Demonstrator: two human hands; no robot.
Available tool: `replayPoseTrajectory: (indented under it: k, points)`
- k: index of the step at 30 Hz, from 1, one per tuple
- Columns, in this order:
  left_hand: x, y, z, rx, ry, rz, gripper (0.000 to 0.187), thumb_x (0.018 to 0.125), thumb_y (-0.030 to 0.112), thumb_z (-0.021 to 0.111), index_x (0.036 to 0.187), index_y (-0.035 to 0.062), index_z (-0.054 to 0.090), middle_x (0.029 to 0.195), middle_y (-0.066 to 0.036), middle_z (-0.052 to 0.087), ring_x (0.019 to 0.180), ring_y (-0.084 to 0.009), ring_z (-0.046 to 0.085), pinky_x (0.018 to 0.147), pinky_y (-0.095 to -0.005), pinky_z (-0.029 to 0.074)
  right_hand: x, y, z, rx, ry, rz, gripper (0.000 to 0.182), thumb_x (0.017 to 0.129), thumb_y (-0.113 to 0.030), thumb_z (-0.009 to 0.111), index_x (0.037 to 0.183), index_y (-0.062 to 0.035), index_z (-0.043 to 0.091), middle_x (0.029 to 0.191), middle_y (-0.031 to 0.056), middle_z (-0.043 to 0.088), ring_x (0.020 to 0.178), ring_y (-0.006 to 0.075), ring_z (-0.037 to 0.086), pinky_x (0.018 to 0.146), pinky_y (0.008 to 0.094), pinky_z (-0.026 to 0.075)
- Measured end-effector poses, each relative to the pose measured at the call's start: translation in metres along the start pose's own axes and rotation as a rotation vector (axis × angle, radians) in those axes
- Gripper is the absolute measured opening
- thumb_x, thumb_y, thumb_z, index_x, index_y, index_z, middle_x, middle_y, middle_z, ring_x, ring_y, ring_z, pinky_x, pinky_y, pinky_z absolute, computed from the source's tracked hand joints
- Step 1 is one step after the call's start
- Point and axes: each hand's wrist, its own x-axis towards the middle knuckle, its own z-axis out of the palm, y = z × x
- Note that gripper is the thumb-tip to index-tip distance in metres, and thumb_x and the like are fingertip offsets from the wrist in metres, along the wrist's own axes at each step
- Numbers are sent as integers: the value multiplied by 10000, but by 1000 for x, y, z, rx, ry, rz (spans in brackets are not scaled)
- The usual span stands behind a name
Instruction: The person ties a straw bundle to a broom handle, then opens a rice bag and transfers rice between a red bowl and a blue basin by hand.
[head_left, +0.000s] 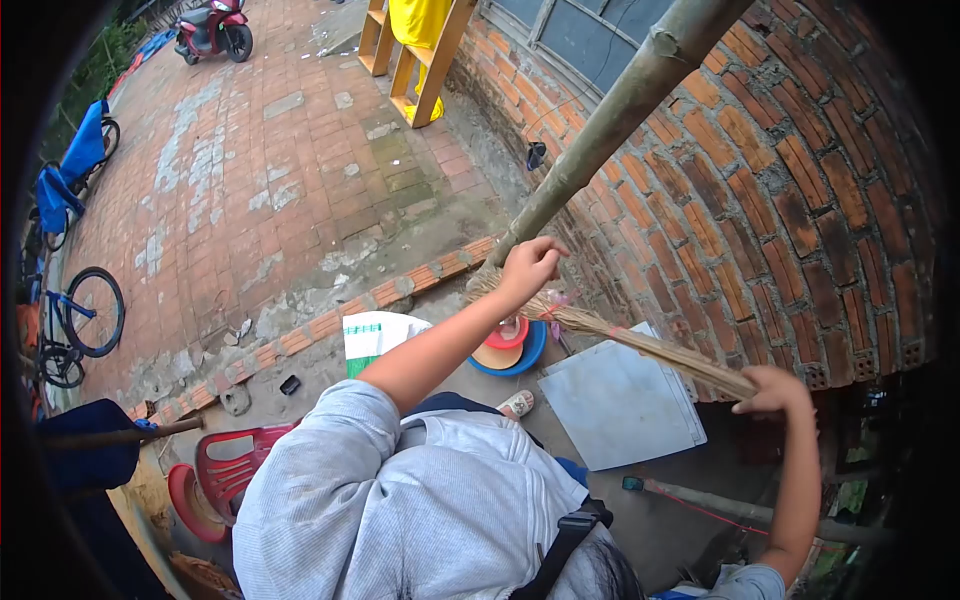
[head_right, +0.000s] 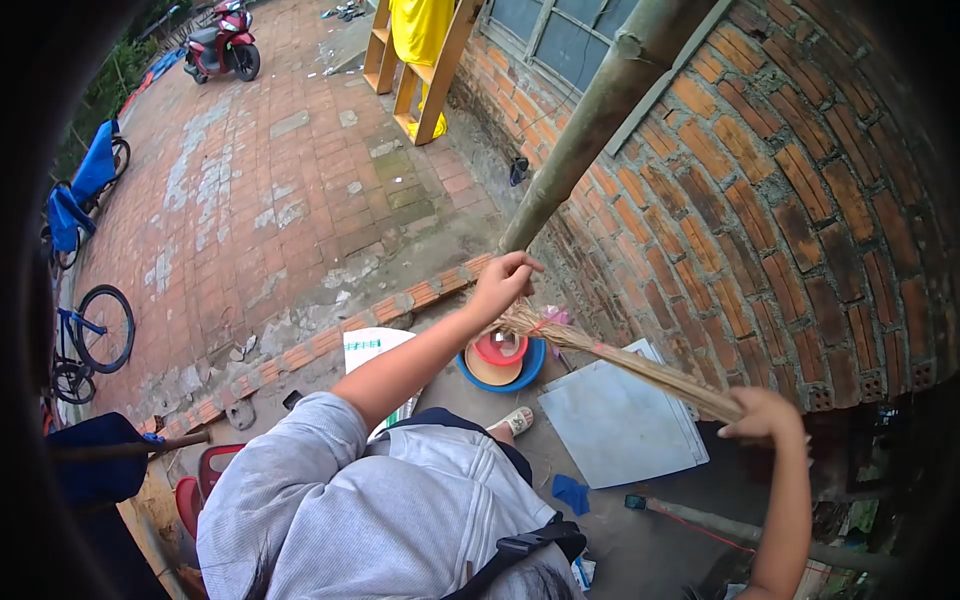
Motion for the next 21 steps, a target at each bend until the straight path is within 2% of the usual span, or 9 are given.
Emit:
replayPoseTrajectory:
  k: [1, 6, 9, 11, 13, 16, 17, 20, 21]
  points:
    - [-17, -20, -17, 77, -55, -88, 209, 838, 133, 459, 861, 27, 638, 681, -36, 609, 613, -111, 594, 556, -255, 480, -4, -25, 26, 480, -222, 196, 430, 696, -212, 756, 999, -30, 513, 724, 78, 600, 568, 136, 597, 456, 270, 471]
    - [-96, -79, -98, 274, -215, -556, 223, 835, 204, 522, 900, 29, 643, 788, -63, 646, 692, -155, 615, 616, -288, 505, 69, -74, 223, 1080, -607, 122, 263, 781, -114, 680, 959, -17, 512, 727, 72, 587, 587, 158, 590, 513, 292, 516]
    - [-138, -96, -114, 147, -60, -719, 280, 826, 243, 538, 1008, 44, 609, 854, -77, 639, 756, -189, 612, 633, -307, 504, 94, -166, 231, 1095, -791, 122, 247, 803, -143, 649, 936, 4, 500, 741, 61, 568, 629, 134, 580, 547, 262, 510]
    - [-160, -84, -113, 65, 65, -826, 337, 819, 267, 548, 1078, 56, 583, 933, -94, 631, 835, -211, 608, 651, -326, 504, 117, -214, 217, 1472, -1167, 139, 210, 822, -148, 611, 890, 0, 478, 734, 40, 530, 606, 123, 552, 548, 244, 496]
    - [-182, -68, -89, -76, 194, -875, 489, 798, 320, 572, 1217, 82, 492, 1164, -143, 533, 1053, -256, 518, 778, -375, 475, 137, -259, 205, 1767, -1464, 379, 174, 855, -165, 546, 817, -13, 471, 681, 54, 522, 566, 133, 530, 530, 224, 468]
    - [-209, -79, -49, -26, 516, -887, 669, 757, 345, 635, 1331, 118, 377, 1261, -158, 431, 1167, -296, 417, 960, -402, 356, 120, -312, 202, 2000, -1526, 362, 168, 856, -136, 534, 809, 0, 447, 699, 54, 500, 587, 134, 525, 542, 234, 482]
    - [-220, -90, -38, -104, 589, -892, 781, 733, 321, 665, 1374, 96, 280, 1209, -181, 443, 1132, -299, 440, 900, -416, 408, 115, -323, 205, 2056, -1527, 357, 171, 851, -121, 543, 830, 17, 443, 712, 54, 494, 605, 129, 526, 552, 242, 494]
    - [-238, -62, -26, -537, 877, -826, 702, 752, 249, 635, 1324, 13, 304, 1228, -266, 405, 969, -309, 559, 716, -395, 523, 93, -324, 205, 2118, -1531, 141, 176, 869, -116, 520, 883, 39, 440, 746, 78, 505, 646, 139, 540, 597, 236, 508]
    - [-238, -68, -37, -806, 779, -1074, 515, 797, 197, 566, 1199, -65, 379, 1102, -248, 500, 880, -287, 597, 668, -377, 548, 86, -321, 201, 2177, -1527, 195, 173, 870, -106, 517, 898, 43, 432, 766, 84, 505, 658, 138, 541, 601, 230, 508]
